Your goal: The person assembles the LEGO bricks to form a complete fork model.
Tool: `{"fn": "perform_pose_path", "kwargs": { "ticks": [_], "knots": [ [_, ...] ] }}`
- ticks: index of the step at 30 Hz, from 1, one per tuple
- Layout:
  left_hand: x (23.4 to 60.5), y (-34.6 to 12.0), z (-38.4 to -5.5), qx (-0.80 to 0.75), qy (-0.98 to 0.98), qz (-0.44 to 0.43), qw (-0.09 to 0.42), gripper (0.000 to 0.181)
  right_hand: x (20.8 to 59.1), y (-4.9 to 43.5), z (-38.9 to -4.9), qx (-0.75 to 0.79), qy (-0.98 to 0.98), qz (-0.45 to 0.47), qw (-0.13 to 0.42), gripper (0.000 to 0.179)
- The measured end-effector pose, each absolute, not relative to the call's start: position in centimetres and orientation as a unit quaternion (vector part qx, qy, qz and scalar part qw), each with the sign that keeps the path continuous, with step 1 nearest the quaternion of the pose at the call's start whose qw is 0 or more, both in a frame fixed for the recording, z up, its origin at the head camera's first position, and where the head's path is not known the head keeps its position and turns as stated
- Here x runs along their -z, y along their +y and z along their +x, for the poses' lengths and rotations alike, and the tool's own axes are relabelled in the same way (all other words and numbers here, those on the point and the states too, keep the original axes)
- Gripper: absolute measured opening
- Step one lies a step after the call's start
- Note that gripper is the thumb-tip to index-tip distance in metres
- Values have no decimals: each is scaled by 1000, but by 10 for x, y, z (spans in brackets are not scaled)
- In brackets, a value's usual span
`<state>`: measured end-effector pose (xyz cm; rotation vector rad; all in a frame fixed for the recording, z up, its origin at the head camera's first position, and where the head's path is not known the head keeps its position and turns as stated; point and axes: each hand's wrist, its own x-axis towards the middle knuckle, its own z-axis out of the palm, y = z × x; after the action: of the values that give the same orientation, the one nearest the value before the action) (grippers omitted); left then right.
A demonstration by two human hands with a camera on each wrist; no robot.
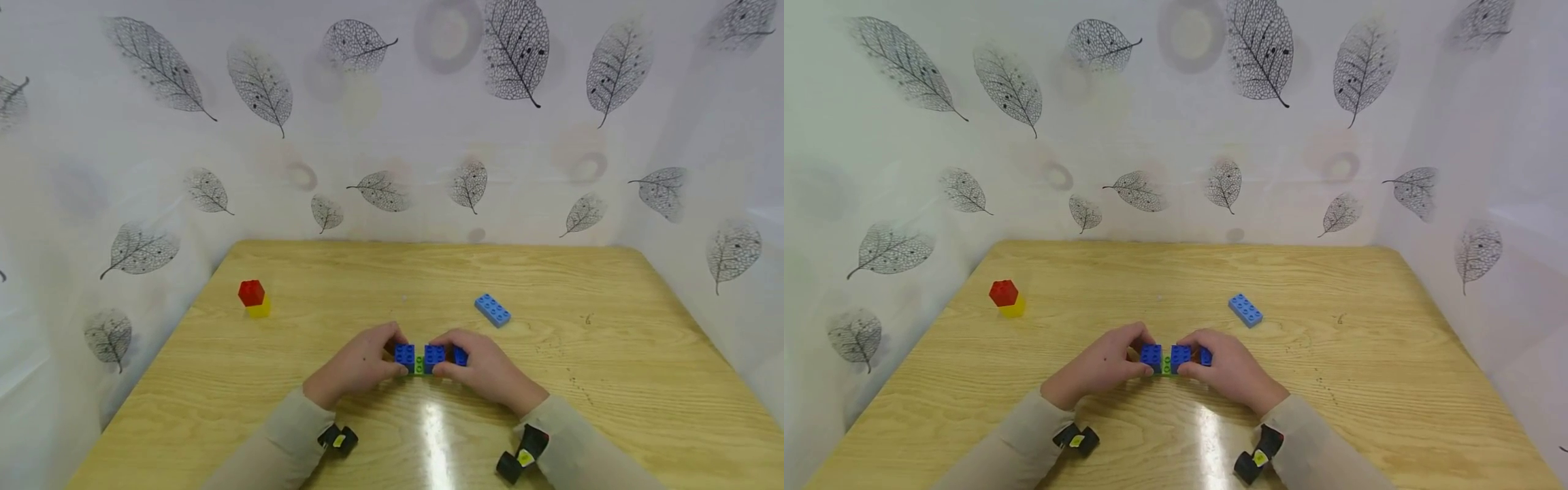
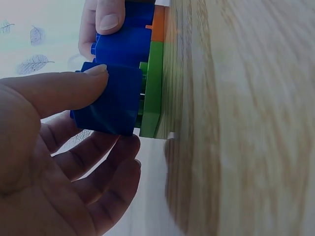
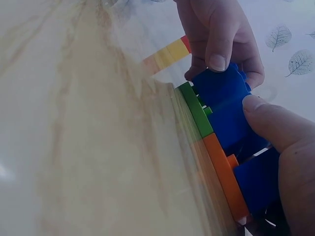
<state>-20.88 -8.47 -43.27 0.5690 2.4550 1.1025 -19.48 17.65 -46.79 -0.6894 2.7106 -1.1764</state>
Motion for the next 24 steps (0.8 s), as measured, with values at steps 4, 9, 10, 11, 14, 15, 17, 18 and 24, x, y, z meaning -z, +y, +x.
{"fn": "perform_pose_path", "kwargs": {
  "ticks": [4,9,10,11,14,15,17,18,24],
  "knots": [
    [433,-85,-209,-387,877,205,196,26,467,177,-194,386,892,-227,56,42],
    [432,-84,-209,-381,881,203,195,25,465,177,-194,385,892,-227,60,40],
    [432,-84,-209,-380,882,202,194,25,465,177,-194,386,892,-228,60,40],
    [432,-84,-209,-378,882,204,193,24,464,177,-194,386,892,-228,61,41],
    [432,-85,-208,-371,885,208,189,24,464,177,-194,387,891,-229,63,41],
    [433,-85,-208,-369,886,212,186,24,464,177,-194,386,891,-229,63,42],
    [434,-85,-208,-362,887,224,179,24,464,176,-194,387,891,-230,63,42],
    [434,-86,-209,-357,889,230,173,24,464,176,-194,387,891,-230,62,42],
    [437,-87,-210,-338,892,254,158,25,464,175,-194,393,888,-232,58,41]
  ]
}}
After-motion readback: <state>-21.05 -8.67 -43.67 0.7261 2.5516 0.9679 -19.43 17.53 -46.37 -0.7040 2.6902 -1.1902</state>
